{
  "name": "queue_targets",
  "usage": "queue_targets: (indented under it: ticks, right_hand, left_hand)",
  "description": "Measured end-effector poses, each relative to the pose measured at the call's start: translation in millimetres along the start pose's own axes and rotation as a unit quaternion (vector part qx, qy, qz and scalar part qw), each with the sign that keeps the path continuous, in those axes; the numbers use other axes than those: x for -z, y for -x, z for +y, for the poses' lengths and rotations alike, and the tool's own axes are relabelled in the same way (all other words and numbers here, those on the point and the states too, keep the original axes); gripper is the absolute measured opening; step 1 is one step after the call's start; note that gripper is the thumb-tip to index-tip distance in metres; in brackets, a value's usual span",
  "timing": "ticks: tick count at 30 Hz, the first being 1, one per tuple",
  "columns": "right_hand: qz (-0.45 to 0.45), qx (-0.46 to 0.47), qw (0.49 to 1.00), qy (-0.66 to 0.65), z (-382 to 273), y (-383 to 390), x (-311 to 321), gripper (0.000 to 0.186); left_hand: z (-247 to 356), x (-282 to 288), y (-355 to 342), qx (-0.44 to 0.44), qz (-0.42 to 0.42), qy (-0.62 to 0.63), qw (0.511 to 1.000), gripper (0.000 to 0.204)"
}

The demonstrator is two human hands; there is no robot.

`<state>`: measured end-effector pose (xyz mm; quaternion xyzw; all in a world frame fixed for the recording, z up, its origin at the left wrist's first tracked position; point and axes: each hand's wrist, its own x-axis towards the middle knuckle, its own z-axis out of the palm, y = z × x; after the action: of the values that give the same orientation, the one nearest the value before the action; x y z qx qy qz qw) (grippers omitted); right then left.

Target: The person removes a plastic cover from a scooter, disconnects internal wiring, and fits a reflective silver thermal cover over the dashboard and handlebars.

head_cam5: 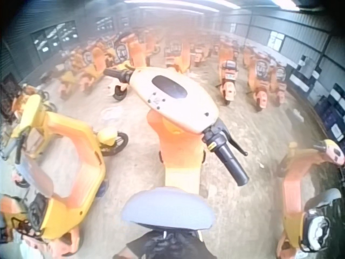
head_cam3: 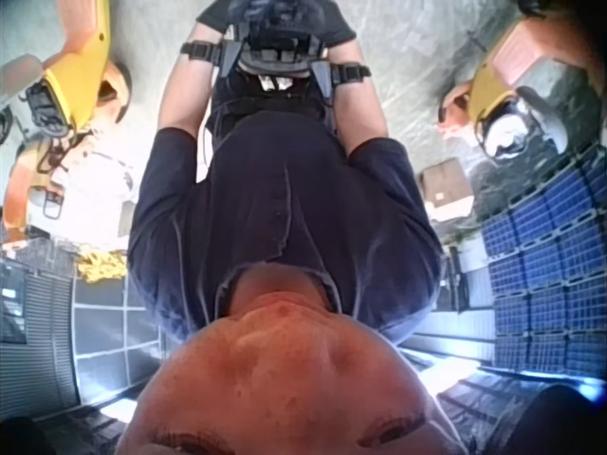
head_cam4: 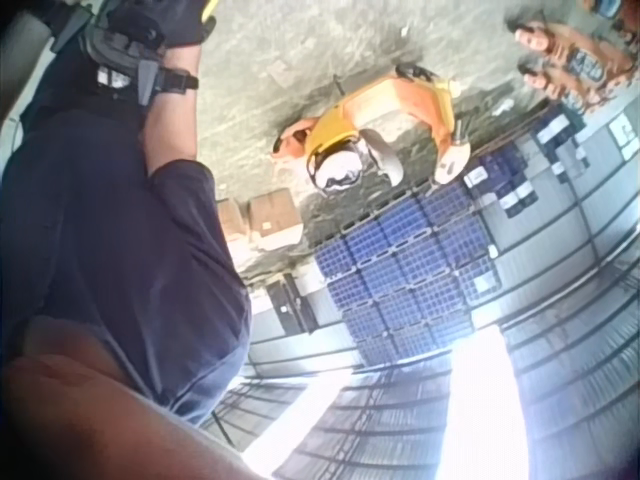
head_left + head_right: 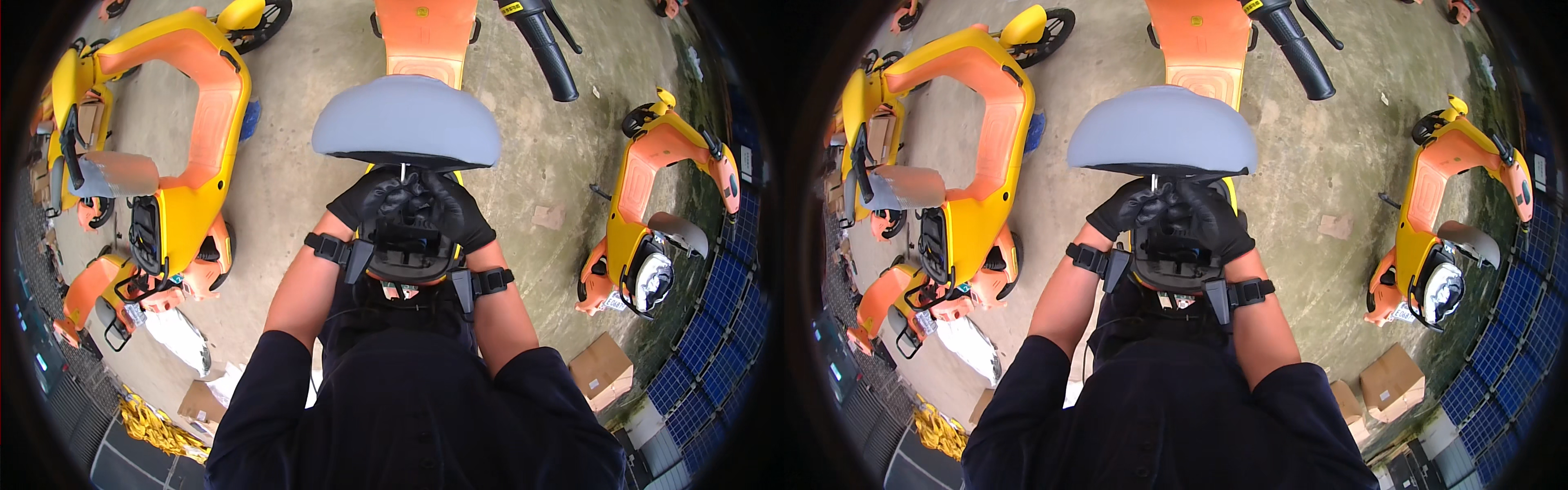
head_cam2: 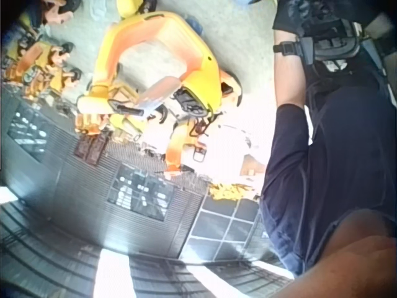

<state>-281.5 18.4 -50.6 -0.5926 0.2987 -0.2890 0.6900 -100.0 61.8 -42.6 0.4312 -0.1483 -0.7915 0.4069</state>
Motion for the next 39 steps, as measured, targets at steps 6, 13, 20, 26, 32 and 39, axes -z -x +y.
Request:
queue_targets:
  ticks: [6, 13, 20, 26, 32, 39]
  right_hand:
    - [-0.104, 0.003, 0.937, 0.333, -22, -20, 1, 0.016]
    - [-0.021, -0.207, 0.761, -0.615, -20, -19, -17, 0.014]
    - [0.013, -0.236, 0.962, -0.138, -50, -27, -4, 0.018]
    - [0.112, 0.01, 0.932, 0.345, -19, -18, -10, 0.014]
    - [0.171, -0.011, 0.872, 0.459, -23, -9, -19, 0.021]
    - [0.131, -0.108, 0.965, 0.2, -22, -9, -3, 0.018]
  left_hand:
    - [-5, 19, -2, 0.008, -0.027, 0.072, 0.997, 0.02]
    - [5, 8, -14, -0.034, 0.018, 0.127, 0.991, 0.019]
    - [0, 3, -20, -0.094, 0.077, -0.04, 0.992, 0.017]
    - [-13, 1, -22, -0.198, 0.175, -0.204, 0.943, 0.029]
    - [-13, -8, -16, -0.132, 0.195, -0.289, 0.928, 0.029]
    - [-18, -10, -12, -0.132, 0.085, 0.028, 0.987, 0.028]
